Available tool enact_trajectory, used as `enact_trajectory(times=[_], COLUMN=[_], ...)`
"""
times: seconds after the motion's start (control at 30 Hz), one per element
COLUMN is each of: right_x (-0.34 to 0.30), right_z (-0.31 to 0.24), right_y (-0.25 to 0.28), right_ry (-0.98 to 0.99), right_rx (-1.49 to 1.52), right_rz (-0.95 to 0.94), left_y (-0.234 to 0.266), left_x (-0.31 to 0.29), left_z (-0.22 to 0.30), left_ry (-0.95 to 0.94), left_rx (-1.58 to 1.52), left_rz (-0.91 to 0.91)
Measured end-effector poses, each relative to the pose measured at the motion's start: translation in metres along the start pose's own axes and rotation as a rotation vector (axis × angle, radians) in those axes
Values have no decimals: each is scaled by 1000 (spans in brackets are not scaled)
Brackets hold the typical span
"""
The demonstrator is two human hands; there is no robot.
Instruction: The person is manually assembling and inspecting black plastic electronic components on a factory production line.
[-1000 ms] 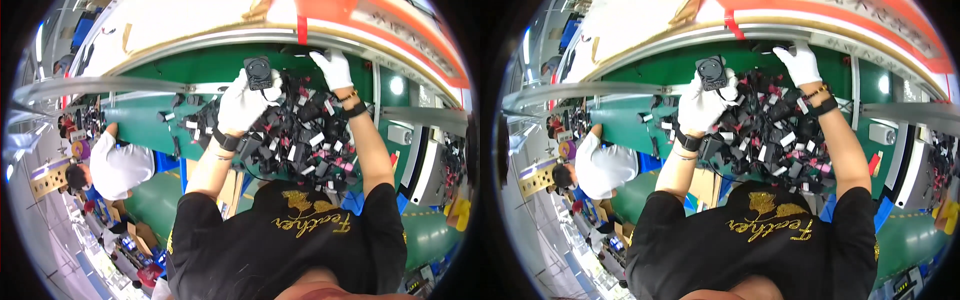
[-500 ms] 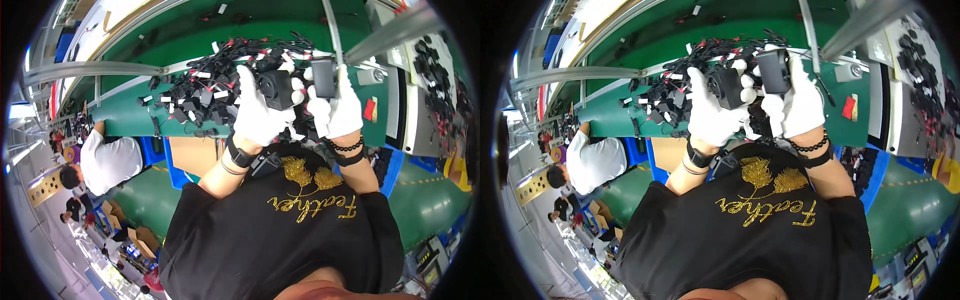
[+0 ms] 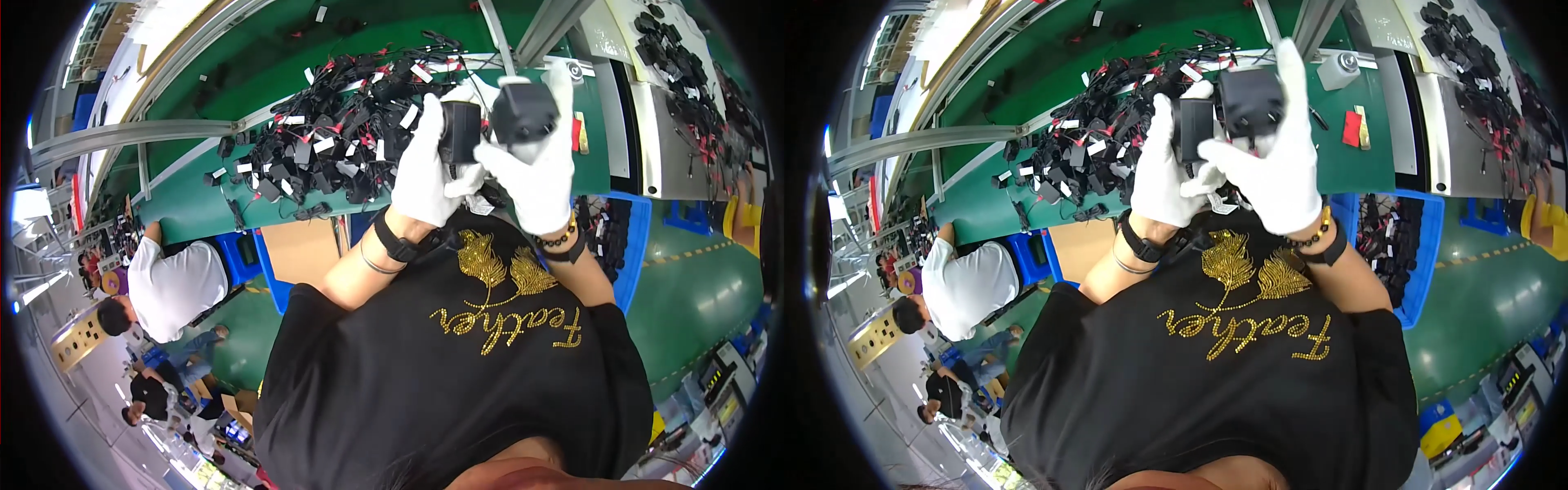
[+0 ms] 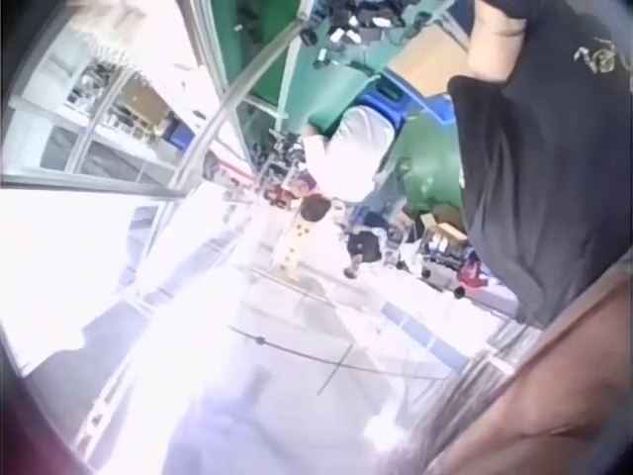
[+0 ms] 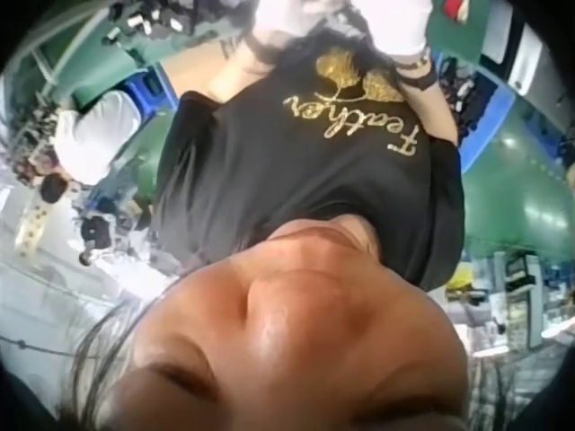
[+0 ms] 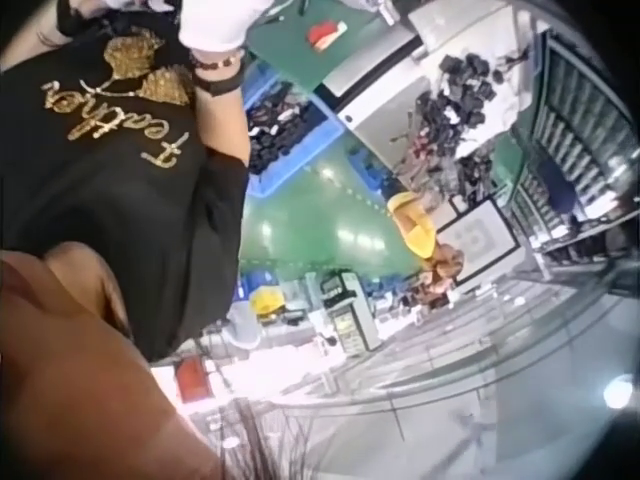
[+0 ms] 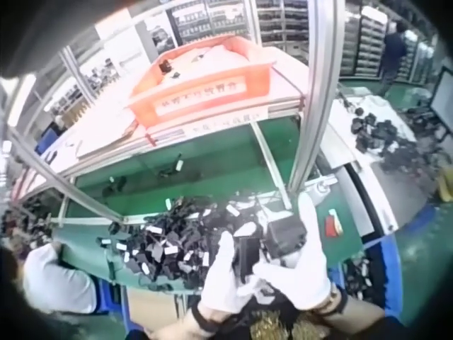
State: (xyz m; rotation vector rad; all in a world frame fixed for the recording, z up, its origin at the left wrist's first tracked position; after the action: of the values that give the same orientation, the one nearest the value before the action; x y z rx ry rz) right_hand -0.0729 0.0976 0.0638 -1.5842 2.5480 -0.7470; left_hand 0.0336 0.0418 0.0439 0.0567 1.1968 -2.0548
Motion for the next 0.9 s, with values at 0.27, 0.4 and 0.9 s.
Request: enact_trajectory(times=[0.27, 0.4, 0.9], right_x=[33, 20, -18], right_z=[32, 31, 13], right_y=[28, 32, 6], right_ry=[65, -475, -125], right_rx=[-335, 372, 122], right_rz=[55, 127, 79], left_y=[5, 4, 16], left_x=[-1, 1, -15], left_z=[-14, -1, 8], left_ry=[132, 154, -391], left_rx=[144, -3, 596], left_rz=[-99, -208, 70])
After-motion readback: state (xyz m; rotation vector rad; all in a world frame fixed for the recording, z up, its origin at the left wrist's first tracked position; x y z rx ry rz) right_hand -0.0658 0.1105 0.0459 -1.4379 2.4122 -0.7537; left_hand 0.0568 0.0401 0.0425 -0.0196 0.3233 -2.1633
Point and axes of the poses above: each hand's wrist, its own x-axis towards the middle knuckle, its own y-axis out of the back of the hand, z = x × y, the point moved 2 cm from there along x, towards the middle knuckle, and after that the axes turned 13 degrees about x, right-handed, at the moved point
